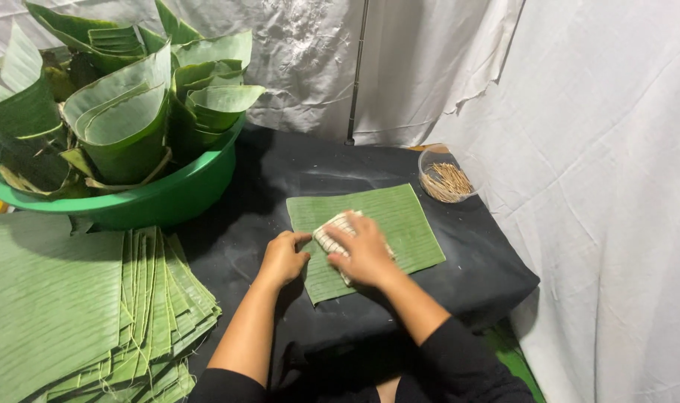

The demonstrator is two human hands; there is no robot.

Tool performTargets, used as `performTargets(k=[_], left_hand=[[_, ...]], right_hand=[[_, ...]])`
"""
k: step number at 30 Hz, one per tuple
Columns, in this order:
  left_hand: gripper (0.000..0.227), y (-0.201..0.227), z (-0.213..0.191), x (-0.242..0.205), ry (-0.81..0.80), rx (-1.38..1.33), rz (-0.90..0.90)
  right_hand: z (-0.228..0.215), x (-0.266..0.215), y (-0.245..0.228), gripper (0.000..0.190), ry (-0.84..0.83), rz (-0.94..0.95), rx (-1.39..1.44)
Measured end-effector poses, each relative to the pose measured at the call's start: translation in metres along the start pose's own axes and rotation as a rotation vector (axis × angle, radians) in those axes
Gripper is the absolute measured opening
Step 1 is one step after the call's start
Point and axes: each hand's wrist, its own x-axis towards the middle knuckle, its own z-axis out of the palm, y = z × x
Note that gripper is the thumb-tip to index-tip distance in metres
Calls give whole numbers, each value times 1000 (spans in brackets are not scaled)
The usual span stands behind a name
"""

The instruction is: Cleaning banana leaves with a cloth and folding them into cone shapes secured with toothpicks

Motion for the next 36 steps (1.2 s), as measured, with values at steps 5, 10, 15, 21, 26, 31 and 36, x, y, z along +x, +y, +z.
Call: performTargets(k=[5,10,15,21,26,31,36], left_hand=[[47,-5,3,6,-6,59,24],[47,6,3,2,0,57,-8],[49,-3,9,8,-8,36,-24],[50,12,1,-1,-39,-26,-94],[50,12,-5,-6,-35,-13,-78],[46,7,-5,-5,-21,51,-31],[30,15,-10,-7,1,-69,-118]], right_hand=[[-10,-1,-9,50,-233,74,111],[-16,-2,0,48,-323,142,96],[-15,-6,29,47,-301,254,76],[-18,-23,100,46,-210,466,-24],[-14,-26,133,43,-126,561,-68],[-6,-13,123,36,-16,578,-179],[5,25,41,36,233,105,-75]])
